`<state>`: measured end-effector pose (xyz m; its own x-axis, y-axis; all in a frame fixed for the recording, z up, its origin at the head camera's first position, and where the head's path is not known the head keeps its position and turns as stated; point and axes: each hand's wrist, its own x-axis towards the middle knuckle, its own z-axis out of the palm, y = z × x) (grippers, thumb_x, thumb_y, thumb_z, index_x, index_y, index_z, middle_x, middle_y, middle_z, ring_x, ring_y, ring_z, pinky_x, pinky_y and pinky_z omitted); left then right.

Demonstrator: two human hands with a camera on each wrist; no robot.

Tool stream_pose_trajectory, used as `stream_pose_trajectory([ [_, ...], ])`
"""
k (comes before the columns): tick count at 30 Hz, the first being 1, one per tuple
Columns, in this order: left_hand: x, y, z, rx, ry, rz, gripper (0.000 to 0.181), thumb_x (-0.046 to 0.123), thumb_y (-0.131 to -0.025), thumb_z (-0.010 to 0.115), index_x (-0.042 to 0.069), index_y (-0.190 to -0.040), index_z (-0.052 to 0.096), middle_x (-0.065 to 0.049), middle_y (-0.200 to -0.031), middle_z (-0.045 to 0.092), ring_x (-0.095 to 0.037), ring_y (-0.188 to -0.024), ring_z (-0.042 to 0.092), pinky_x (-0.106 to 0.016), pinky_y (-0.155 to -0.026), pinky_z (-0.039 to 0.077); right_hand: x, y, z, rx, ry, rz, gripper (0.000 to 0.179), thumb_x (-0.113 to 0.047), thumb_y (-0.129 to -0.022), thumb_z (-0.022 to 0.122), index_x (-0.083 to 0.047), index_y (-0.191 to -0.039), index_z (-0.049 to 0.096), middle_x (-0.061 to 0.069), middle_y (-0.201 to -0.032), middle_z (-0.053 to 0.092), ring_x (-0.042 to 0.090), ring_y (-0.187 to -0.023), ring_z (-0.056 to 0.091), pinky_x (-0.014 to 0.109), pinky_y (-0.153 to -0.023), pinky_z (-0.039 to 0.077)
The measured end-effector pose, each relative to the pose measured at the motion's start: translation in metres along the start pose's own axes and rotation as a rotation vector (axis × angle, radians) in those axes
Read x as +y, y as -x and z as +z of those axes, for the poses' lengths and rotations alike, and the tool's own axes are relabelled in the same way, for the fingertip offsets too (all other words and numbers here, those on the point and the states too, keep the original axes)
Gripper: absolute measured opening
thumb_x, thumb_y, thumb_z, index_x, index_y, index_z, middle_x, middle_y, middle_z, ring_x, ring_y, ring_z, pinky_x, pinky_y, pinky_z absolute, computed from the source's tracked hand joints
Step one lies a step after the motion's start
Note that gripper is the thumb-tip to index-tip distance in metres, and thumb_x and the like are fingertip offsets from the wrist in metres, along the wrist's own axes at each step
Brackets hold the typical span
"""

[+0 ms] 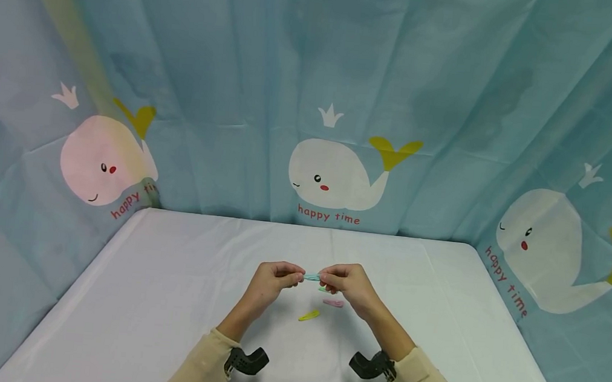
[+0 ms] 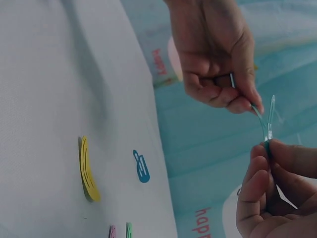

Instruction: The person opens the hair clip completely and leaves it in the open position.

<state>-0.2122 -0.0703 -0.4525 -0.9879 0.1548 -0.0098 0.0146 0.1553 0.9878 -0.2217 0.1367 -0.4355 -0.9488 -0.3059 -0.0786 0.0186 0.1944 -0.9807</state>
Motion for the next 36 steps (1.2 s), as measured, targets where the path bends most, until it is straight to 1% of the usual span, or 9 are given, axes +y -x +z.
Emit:
stream_pose_trajectory([
  [2,-0.0002,-0.0002,0.0001,-0.001,-0.001,0.000,0.017,0.012,-0.090,0.068,0.000,-0.100,0.073,-0.007,-0.089,0.072,-0.035,-0.094,0.065,-0.031,-0.083,0.055,0.0007,-0.0001,-0.0008,0.003,-0.004,0.002,0.023,-0.008,-0.092,0.065,0.013,-0.101,0.069,0.001,-0.076,0.068,0.013,-0.068,0.057,0.023,-0.065,0.050],
  [8,-0.0003,-0.0001,-0.0001,-0.005,-0.018,0.000,0.019,0.015,-0.090,0.069,0.000,-0.101,0.073,-0.005,-0.088,0.072,-0.015,-0.083,0.065,-0.030,-0.082,0.054,0.0016,-0.0001,-0.0019,-0.005,-0.029,0.000,0.023,-0.007,-0.091,0.065,0.013,-0.101,0.069,0.000,-0.076,0.069,0.013,-0.068,0.057,0.023,-0.065,0.050],
  [10,-0.0002,0.0000,-0.0003,-0.007,-0.017,0.002,0.019,0.015,-0.090,0.069,0.000,-0.101,0.073,-0.004,-0.088,0.072,-0.012,-0.081,0.064,-0.029,-0.081,0.054,0.0022,-0.0004,-0.0020,-0.006,-0.037,-0.001,0.023,-0.007,-0.091,0.065,0.013,-0.101,0.068,-0.001,-0.076,0.069,0.013,-0.067,0.058,0.023,-0.065,0.050],
  [15,-0.0002,0.0001,-0.0009,-0.011,-0.004,0.005,0.017,0.015,-0.089,0.070,0.001,-0.098,0.074,-0.003,-0.086,0.071,-0.013,-0.081,0.063,-0.028,-0.079,0.052,0.0036,-0.0015,-0.0022,-0.008,-0.050,-0.005,0.023,-0.006,-0.090,0.066,0.014,-0.101,0.068,-0.003,-0.074,0.069,0.012,-0.067,0.058,0.022,-0.065,0.051],
  [23,0.0003,0.0004,-0.0015,-0.013,-0.007,0.006,0.018,0.017,-0.088,0.071,0.001,-0.097,0.074,-0.004,-0.084,0.071,-0.012,-0.079,0.061,-0.027,-0.077,0.051,0.0045,-0.0019,-0.0027,-0.012,-0.054,-0.010,0.024,-0.005,-0.090,0.065,0.015,-0.103,0.067,0.000,-0.076,0.069,0.013,-0.068,0.059,0.023,-0.066,0.051],
  [25,0.0002,0.0003,-0.0015,-0.013,-0.009,0.008,0.018,0.017,-0.088,0.071,0.000,-0.097,0.074,-0.004,-0.084,0.071,-0.012,-0.079,0.061,-0.028,-0.078,0.051,0.0047,-0.0018,-0.0026,-0.011,-0.053,-0.009,0.024,-0.005,-0.091,0.065,0.015,-0.103,0.067,0.000,-0.077,0.069,0.013,-0.068,0.059,0.023,-0.066,0.051],
  [28,0.0006,0.0008,-0.0016,-0.013,-0.012,0.009,0.017,0.015,-0.088,0.071,0.001,-0.096,0.074,-0.004,-0.086,0.071,-0.012,-0.079,0.061,-0.032,-0.080,0.051,0.0043,-0.0021,-0.0022,-0.004,-0.057,-0.001,0.022,-0.005,-0.091,0.065,0.014,-0.102,0.067,0.000,-0.076,0.069,0.013,-0.068,0.059,0.022,-0.065,0.051],
  [31,0.0011,0.0013,-0.0019,-0.011,-0.017,0.008,0.015,0.014,-0.087,0.072,0.002,-0.096,0.075,-0.005,-0.089,0.072,-0.013,-0.081,0.062,-0.035,-0.080,0.051,0.0043,-0.0026,-0.0023,-0.001,-0.054,-0.004,0.022,-0.005,-0.091,0.064,0.014,-0.101,0.068,-0.001,-0.076,0.070,0.012,-0.068,0.060,0.024,-0.066,0.051],
  [36,0.0010,0.0012,-0.0024,-0.003,-0.038,0.009,0.013,0.013,-0.087,0.071,0.003,-0.095,0.075,-0.006,-0.091,0.072,-0.013,-0.082,0.062,-0.030,-0.079,0.049,0.0045,-0.0038,-0.0015,-0.002,-0.054,-0.002,0.021,-0.006,-0.091,0.065,0.012,-0.101,0.069,0.000,-0.076,0.070,0.014,-0.068,0.060,0.025,-0.067,0.052],
])
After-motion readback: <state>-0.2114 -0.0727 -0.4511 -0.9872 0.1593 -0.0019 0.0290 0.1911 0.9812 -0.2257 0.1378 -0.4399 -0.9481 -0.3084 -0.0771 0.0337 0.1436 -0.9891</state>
